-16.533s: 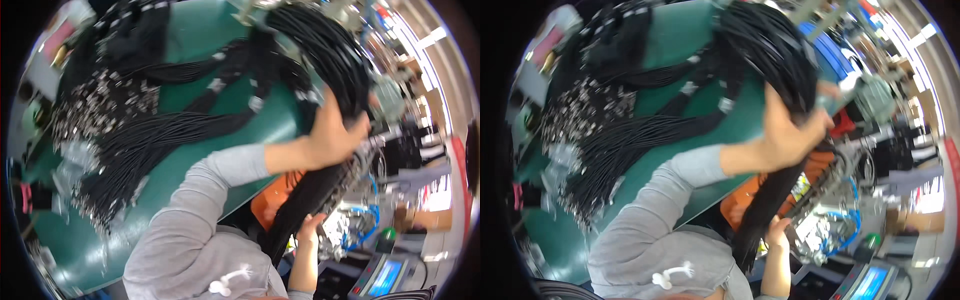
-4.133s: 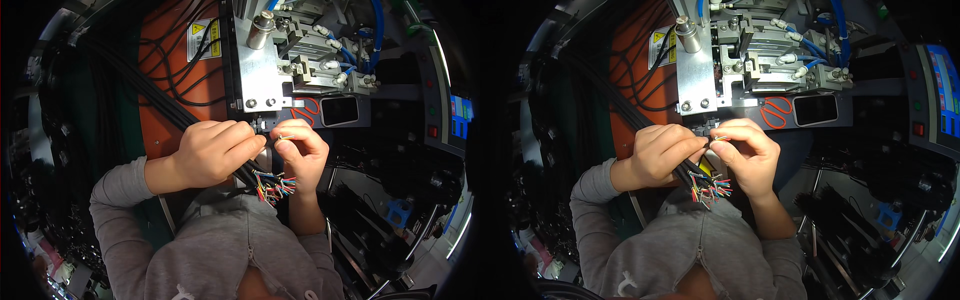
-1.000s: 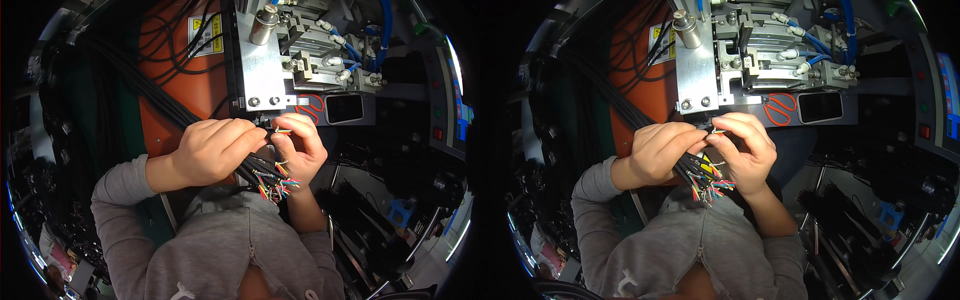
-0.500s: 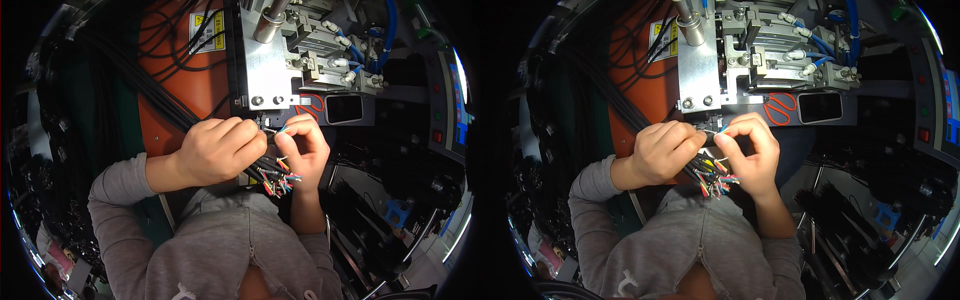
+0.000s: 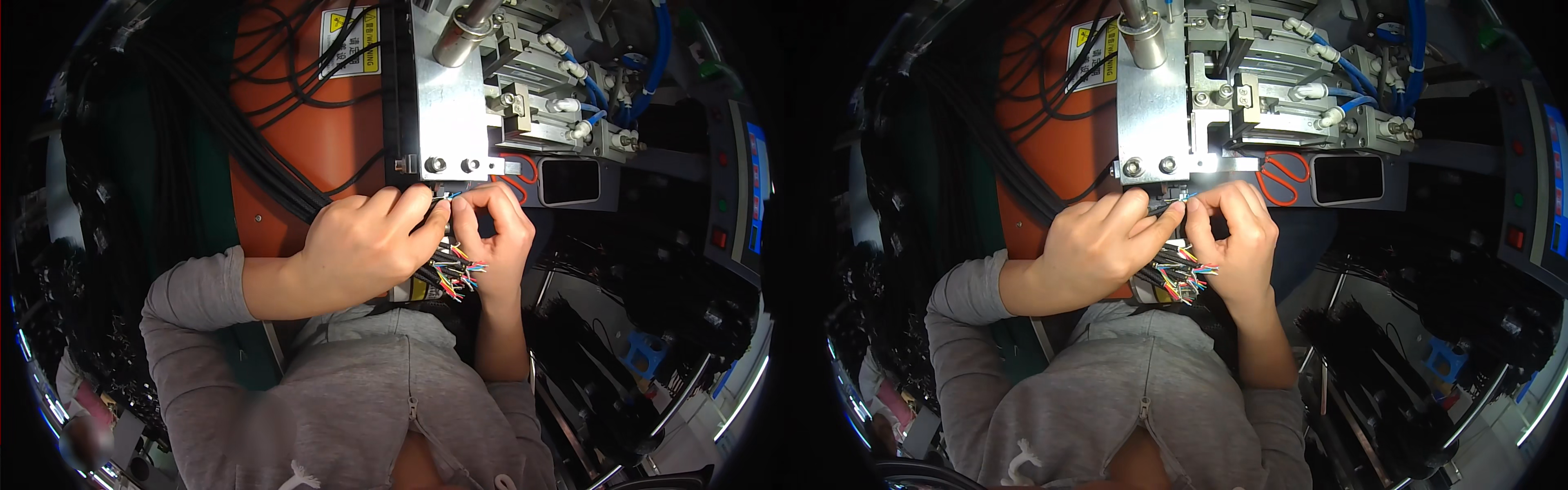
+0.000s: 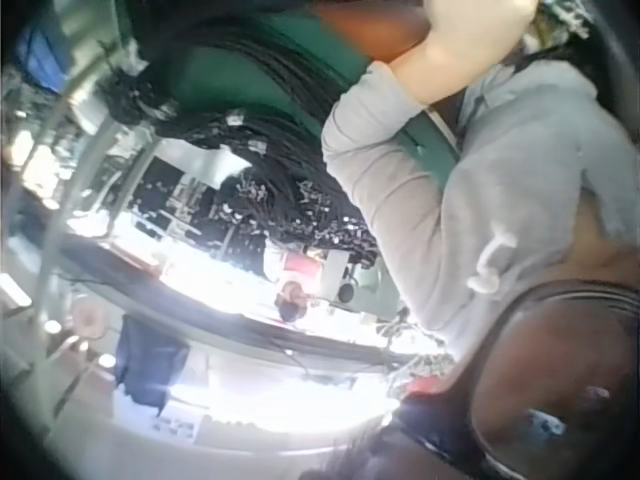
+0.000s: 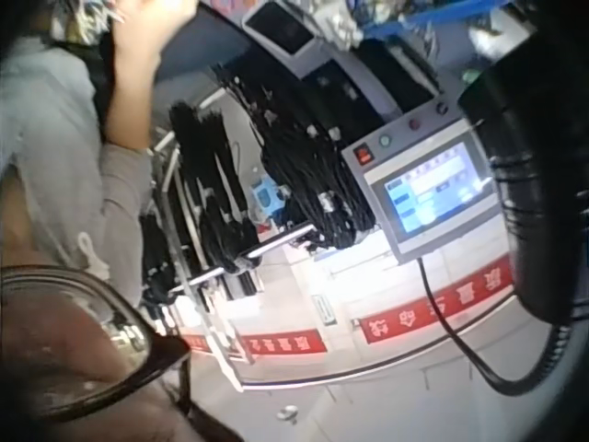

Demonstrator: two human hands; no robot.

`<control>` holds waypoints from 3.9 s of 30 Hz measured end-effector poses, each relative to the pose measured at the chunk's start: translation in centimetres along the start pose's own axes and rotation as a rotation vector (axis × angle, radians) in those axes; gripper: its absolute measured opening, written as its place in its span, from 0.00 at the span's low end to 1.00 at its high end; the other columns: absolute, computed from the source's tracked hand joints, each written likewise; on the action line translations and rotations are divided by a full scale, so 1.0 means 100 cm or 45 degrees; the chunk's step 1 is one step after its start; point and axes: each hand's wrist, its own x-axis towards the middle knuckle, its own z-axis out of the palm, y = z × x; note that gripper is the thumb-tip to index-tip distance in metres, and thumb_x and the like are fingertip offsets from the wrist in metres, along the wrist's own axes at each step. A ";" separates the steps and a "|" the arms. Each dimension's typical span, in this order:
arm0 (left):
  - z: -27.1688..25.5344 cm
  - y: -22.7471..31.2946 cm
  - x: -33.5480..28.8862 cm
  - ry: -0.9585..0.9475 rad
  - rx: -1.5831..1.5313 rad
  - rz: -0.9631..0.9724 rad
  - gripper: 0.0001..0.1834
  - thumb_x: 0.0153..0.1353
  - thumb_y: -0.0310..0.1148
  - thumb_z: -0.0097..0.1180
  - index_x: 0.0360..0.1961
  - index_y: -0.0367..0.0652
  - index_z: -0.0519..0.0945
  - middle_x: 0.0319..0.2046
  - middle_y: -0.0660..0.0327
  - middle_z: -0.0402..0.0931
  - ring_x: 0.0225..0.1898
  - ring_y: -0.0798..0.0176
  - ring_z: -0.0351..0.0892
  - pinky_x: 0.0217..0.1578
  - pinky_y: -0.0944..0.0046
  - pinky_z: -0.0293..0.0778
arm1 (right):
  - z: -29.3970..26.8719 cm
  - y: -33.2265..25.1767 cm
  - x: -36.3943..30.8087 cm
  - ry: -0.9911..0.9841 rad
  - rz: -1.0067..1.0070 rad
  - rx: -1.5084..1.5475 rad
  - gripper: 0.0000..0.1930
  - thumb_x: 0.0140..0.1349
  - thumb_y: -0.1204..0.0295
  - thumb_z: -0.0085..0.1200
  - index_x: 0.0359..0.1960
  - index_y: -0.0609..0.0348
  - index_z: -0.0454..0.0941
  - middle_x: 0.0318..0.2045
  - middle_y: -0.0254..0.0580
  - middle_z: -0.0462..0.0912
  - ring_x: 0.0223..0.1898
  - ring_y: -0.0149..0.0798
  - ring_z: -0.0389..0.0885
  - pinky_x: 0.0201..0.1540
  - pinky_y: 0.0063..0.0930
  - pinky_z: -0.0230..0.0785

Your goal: The person is crimping electrical wires using a machine in a factory setting. They repeatedly pick up a black cable, insert the stripped end into a crimping tool, and operate the machine to secure a connector. The person handles multiple wires one by one, placing the finished cables into a pile on the table.

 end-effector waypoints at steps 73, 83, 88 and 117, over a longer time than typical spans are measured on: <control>0.003 -0.005 -0.001 0.059 -0.069 0.098 0.16 0.45 0.29 0.56 0.38 0.41 0.82 0.19 0.71 0.61 0.19 0.74 0.63 0.15 0.74 0.57 | 0.002 -0.004 0.002 0.065 0.003 0.026 0.02 0.52 0.81 0.56 0.26 0.65 0.76 0.24 0.43 0.77 0.26 0.39 0.75 0.31 0.28 0.67; 0.000 0.000 0.000 -0.024 0.009 0.016 0.17 0.45 0.29 0.55 0.39 0.42 0.82 0.19 0.69 0.58 0.18 0.74 0.63 0.15 0.74 0.57 | 0.004 0.001 -0.002 0.067 -0.128 -0.028 0.03 0.50 0.81 0.56 0.24 0.63 0.74 0.21 0.40 0.74 0.26 0.40 0.72 0.30 0.30 0.64; 0.002 -0.004 0.001 0.043 -0.022 0.047 0.16 0.43 0.27 0.56 0.37 0.41 0.82 0.19 0.68 0.64 0.18 0.74 0.66 0.16 0.74 0.60 | 0.014 0.011 -0.003 0.190 -0.122 0.053 0.03 0.50 0.81 0.55 0.24 0.63 0.73 0.21 0.41 0.73 0.25 0.38 0.71 0.31 0.27 0.64; -0.021 -0.009 0.000 -0.090 -0.193 -0.134 0.16 0.43 0.25 0.57 0.37 0.36 0.79 0.27 0.58 0.73 0.24 0.64 0.76 0.24 0.66 0.72 | 0.003 -0.007 0.012 -0.169 -0.594 0.315 0.11 0.39 0.80 0.64 0.28 0.63 0.80 0.27 0.41 0.80 0.29 0.38 0.77 0.33 0.28 0.70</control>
